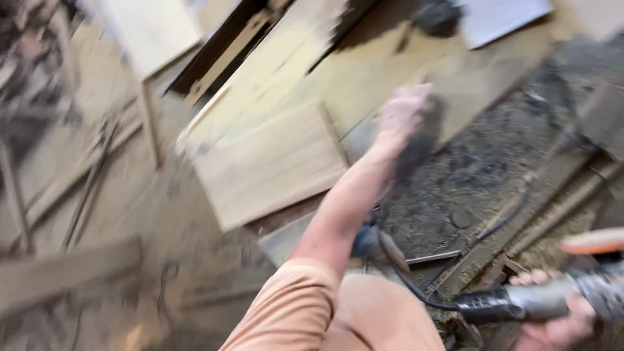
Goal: The person uses an angle grinder with a sanding disc to smooth the edges and surface of a rectangular wooden board. They hold the board with one hand and operate the tool with the other, moving the grinder along the edges and across the face. After sanding, the person wipes the board with a cloth and briefly inspects it.
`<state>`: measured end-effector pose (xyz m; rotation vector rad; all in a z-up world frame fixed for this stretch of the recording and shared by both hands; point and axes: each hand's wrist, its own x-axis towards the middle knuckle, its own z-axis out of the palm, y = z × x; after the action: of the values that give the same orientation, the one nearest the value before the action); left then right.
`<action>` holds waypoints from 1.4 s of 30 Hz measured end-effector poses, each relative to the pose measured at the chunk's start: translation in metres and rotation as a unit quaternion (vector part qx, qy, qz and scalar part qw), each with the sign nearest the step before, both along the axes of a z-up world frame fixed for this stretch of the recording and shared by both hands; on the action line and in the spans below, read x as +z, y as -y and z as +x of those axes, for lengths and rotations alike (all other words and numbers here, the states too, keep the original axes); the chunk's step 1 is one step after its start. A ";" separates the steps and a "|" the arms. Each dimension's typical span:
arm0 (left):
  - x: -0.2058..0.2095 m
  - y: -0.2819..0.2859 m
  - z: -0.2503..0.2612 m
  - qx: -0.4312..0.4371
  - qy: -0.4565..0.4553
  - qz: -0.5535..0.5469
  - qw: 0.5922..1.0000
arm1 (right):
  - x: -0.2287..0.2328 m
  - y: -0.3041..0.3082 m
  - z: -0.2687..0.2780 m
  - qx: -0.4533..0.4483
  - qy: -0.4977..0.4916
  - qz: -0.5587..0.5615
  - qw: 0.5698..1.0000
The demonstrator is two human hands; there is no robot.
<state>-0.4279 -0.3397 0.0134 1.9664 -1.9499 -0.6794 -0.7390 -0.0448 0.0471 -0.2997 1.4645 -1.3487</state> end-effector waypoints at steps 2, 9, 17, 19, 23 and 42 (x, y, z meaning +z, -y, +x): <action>-0.006 -0.013 0.015 0.005 -0.079 0.086 0.993 | -0.022 -0.015 -0.022 0.006 0.010 0.029 1.000; 0.007 -0.162 0.161 0.159 -0.516 0.109 0.835 | -0.022 -0.028 -0.039 0.060 0.004 0.137 0.989; -0.022 -0.193 0.278 0.272 -0.288 -0.073 0.915 | -0.016 0.003 0.029 0.021 -0.067 0.085 0.994; -0.067 -0.179 0.285 0.251 -0.301 -0.117 0.912 | -0.037 0.007 0.019 0.087 -0.013 0.047 0.995; -0.046 -0.222 0.293 0.184 -0.209 -0.110 0.954 | -0.036 0.006 0.039 0.097 0.013 0.047 0.994; -0.102 -0.263 0.361 0.218 -0.103 -0.220 0.945 | -0.038 -0.029 0.083 0.056 0.021 0.069 0.996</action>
<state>-0.0671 -0.0763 -0.0888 1.8558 -1.3305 -0.2856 -0.6558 -0.0157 0.0095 -0.2578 1.4761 -1.1517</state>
